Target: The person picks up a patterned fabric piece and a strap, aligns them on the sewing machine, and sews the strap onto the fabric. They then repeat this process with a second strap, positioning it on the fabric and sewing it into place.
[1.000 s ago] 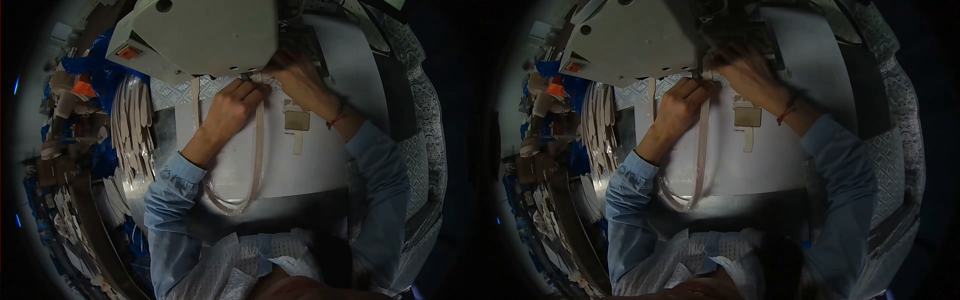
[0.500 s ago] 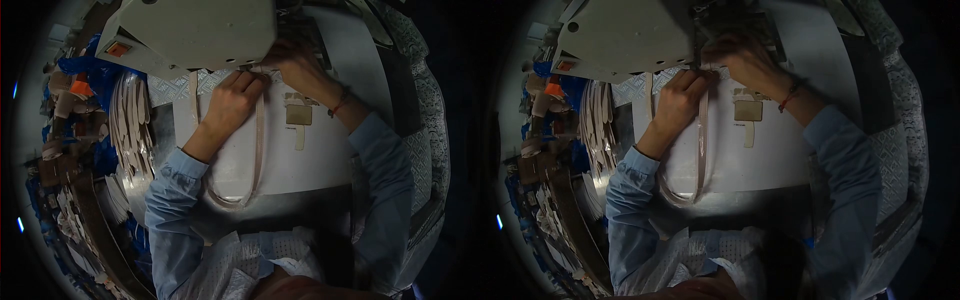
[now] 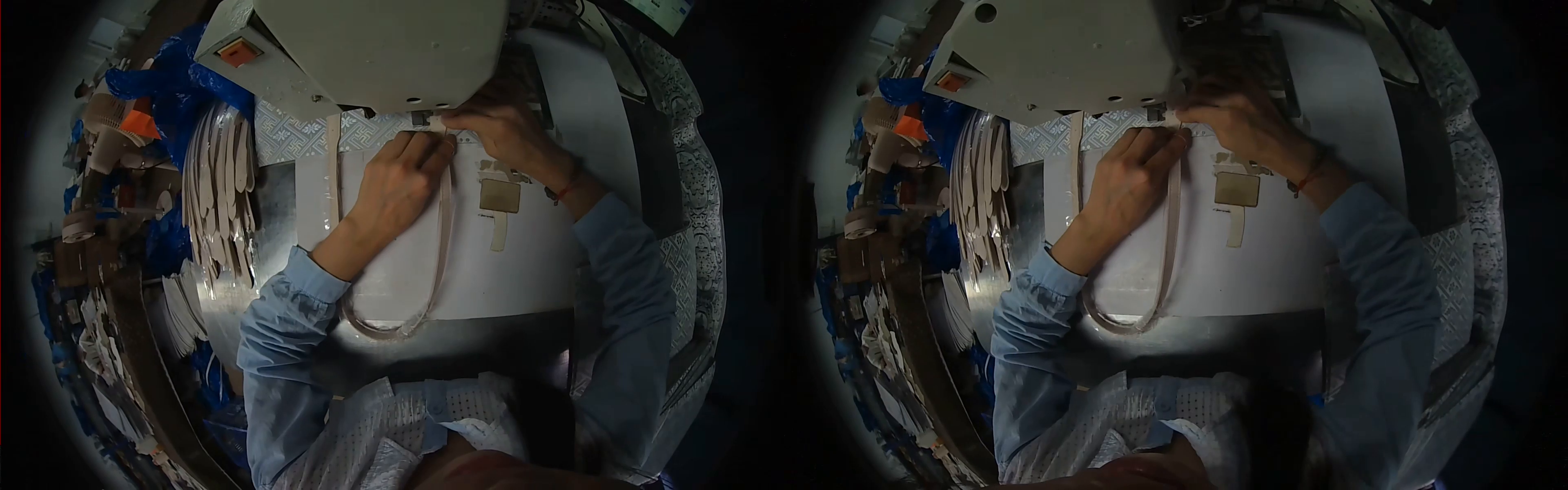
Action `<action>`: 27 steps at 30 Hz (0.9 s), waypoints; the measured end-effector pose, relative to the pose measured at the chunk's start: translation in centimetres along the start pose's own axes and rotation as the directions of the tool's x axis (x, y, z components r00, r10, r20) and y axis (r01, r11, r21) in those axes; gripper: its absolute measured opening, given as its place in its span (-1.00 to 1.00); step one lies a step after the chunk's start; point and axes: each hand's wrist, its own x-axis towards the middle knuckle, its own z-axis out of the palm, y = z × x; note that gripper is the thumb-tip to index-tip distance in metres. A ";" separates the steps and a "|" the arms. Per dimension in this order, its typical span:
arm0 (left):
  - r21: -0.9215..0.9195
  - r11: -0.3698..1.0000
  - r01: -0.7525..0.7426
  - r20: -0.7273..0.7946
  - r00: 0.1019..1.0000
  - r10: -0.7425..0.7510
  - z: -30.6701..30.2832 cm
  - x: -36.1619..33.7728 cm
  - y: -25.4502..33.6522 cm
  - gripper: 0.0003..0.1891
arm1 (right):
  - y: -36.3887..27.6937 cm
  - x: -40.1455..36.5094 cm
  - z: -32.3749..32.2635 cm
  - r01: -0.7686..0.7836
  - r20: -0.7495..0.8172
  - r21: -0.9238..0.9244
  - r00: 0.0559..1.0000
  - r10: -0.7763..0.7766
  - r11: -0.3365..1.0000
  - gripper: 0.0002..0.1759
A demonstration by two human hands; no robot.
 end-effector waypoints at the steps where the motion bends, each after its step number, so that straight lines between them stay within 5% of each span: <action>1: 0.017 1.000 0.008 0.032 0.999 -0.009 -0.2 0.0 0.1 -0.64 | -0.6 -0.2 -0.3 0.004 0.005 0.002 1.000 -0.004 1.000 -0.71; 27: -0.104 0.994 0.014 0.111 0.994 -0.002 -2.1 -0.3 -0.4 -0.59 | -1.6 -0.3 -1.2 -0.036 0.083 -0.036 0.996 0.039 0.999 -0.70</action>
